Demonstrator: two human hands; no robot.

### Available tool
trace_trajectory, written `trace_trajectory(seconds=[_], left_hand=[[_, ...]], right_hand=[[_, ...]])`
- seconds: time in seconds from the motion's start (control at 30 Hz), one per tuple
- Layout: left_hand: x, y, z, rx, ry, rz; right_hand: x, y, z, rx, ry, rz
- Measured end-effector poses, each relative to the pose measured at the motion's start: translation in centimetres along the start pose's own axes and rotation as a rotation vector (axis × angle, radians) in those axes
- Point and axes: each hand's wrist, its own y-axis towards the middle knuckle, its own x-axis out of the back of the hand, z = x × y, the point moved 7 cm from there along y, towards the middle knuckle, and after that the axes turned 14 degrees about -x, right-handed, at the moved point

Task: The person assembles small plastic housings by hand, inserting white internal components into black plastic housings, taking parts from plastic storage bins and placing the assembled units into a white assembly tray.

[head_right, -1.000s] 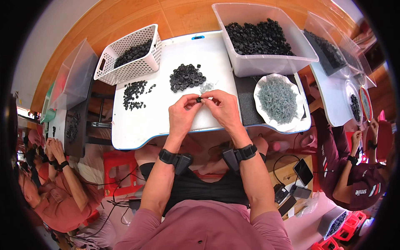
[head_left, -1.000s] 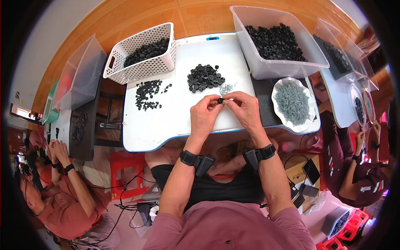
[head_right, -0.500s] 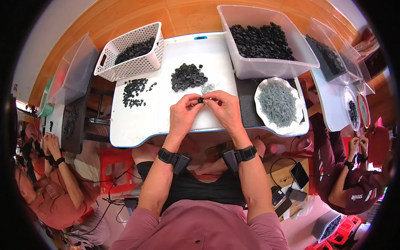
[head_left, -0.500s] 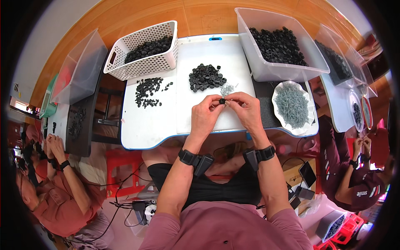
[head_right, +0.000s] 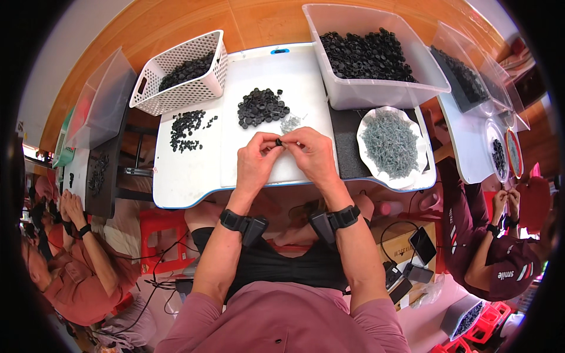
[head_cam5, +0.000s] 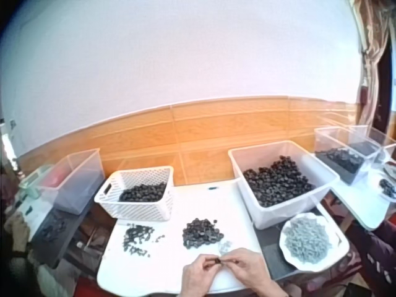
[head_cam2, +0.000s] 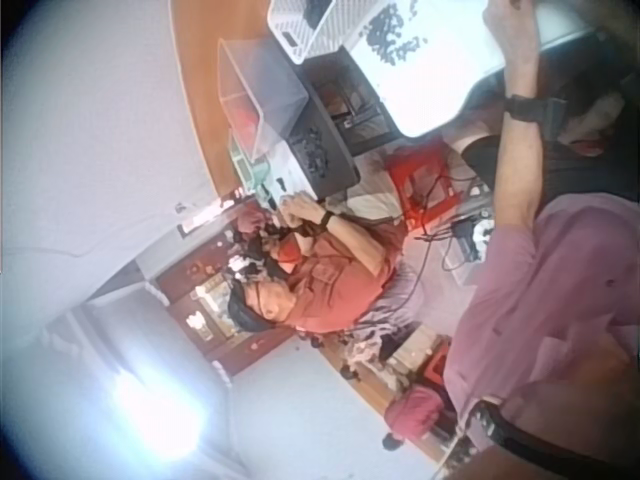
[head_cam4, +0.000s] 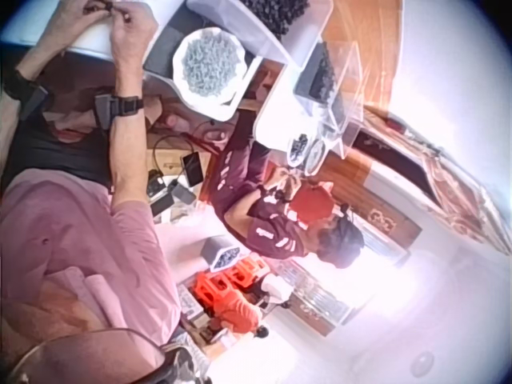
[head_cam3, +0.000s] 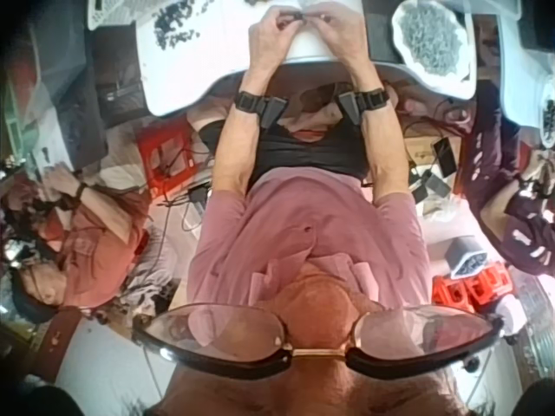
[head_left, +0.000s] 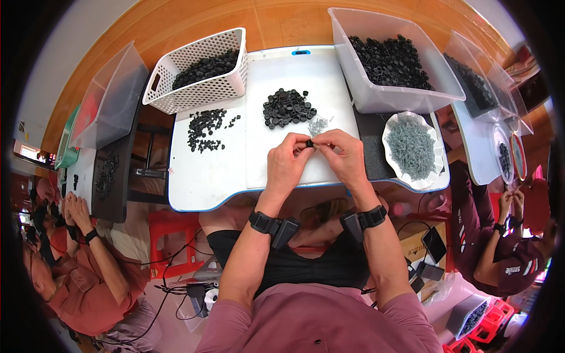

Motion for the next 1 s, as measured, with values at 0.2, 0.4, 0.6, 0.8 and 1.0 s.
trace_trajectory(seconds=[0.2, 0.4, 0.6, 0.8, 1.0], left_hand=[[0.0, -0.1, 0.1, 0.024, -0.009, 0.013], [0.0, 0.0, 0.3, 0.050, -0.001, 0.014], [0.4, 0.3, 0.3, 0.104, -0.030, 0.105], [0.5, 0.3, 1.7, 0.153, -0.288, 0.112], [0.5, 0.3, 1.9, 0.213, -0.352, 0.169]], right_hand=[[0.0, -0.5, 0.9, 0.112, -0.081, -0.067], [-0.6, -1.0, 1.7, 0.270, -0.177, -0.102], [-0.7, -1.5, 2.1, 0.315, -0.229, -0.098], [-0.6, -1.5, 2.6, 0.309, -0.240, -0.121], [-1.0, -1.8, 2.5, 0.343, -0.297, -0.073]])
